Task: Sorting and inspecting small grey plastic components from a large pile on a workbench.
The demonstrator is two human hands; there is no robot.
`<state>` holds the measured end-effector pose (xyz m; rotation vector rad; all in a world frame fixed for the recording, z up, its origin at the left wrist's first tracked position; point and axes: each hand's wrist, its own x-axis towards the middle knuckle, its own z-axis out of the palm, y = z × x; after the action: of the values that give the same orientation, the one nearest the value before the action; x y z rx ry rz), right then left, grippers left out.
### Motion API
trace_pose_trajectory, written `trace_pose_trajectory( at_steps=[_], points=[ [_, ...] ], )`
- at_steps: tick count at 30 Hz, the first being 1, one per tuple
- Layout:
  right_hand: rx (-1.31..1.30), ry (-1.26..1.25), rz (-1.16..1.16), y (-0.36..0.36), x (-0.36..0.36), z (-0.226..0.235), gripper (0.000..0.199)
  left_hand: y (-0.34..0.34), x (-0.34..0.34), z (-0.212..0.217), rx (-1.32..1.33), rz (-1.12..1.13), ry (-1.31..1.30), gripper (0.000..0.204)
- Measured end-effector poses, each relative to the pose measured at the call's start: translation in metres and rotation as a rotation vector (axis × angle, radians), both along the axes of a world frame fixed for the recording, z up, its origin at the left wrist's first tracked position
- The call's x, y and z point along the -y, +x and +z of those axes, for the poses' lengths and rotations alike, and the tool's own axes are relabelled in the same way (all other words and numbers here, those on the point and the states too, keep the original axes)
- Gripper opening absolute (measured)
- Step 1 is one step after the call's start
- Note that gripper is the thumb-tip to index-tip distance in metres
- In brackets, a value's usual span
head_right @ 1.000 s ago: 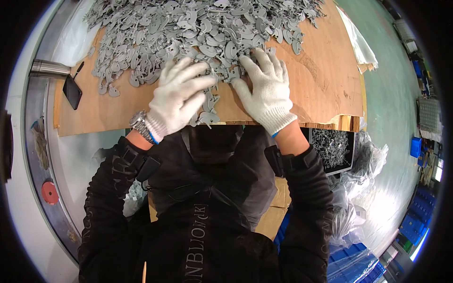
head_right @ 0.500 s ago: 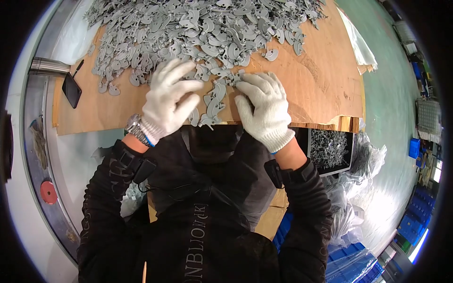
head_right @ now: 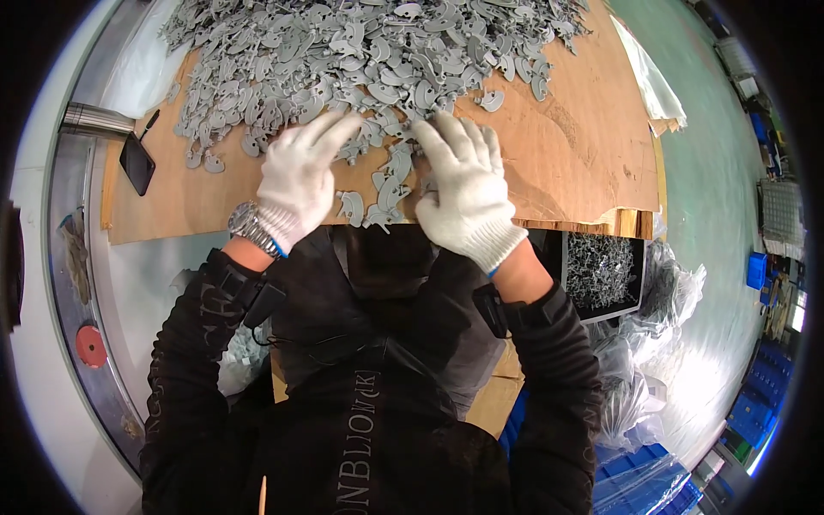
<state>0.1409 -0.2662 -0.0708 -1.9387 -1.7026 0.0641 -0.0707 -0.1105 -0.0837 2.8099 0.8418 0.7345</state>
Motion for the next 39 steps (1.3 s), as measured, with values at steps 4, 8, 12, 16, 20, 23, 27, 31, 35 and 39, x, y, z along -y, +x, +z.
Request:
trace_pose_trajectory(
  at_steps=[4,8,12,16,20,23,27,31,35,39],
  points=[
    [0.036,-0.058,0.051,-0.006,-0.001,0.001,0.069,0.012,0.000,0.013,-0.113,-0.131,0.023,0.055],
    [0.043,-0.045,0.094,-0.015,0.017,-0.003,0.068,0.001,-0.002,0.005,-0.049,-0.209,-0.039,0.053],
    [0.026,-0.015,0.106,-0.033,0.035,-0.003,0.066,-0.008,0.005,0.007,-0.052,-0.129,-0.096,0.055],
    [-0.011,-0.015,0.118,-0.045,0.053,-0.001,0.064,-0.003,0.007,0.009,-0.044,-0.069,-0.170,0.059],
    [-0.132,-0.005,0.172,-0.047,0.071,-0.003,0.062,0.000,-0.002,0.022,-0.165,-0.015,-0.354,0.061],
    [-0.254,0.030,0.223,-0.040,0.075,-0.005,0.061,-0.005,-0.013,0.024,-0.286,-0.053,-0.350,0.057],
    [-0.254,0.134,0.146,-0.017,0.034,-0.005,0.058,0.001,-0.019,0.025,-0.317,-0.151,-0.284,0.054],
    [-0.081,0.064,0.011,-0.023,0.005,-0.004,0.057,0.013,0.003,0.042,-0.371,-0.144,-0.355,0.046],
    [-0.010,0.030,0.095,-0.027,0.023,-0.001,0.058,0.008,0.023,0.040,-0.401,-0.180,-0.343,0.041],
    [-0.023,0.007,0.131,-0.040,0.051,-0.001,0.058,-0.002,0.044,0.047,-0.438,-0.169,-0.380,0.036]
  ],
)
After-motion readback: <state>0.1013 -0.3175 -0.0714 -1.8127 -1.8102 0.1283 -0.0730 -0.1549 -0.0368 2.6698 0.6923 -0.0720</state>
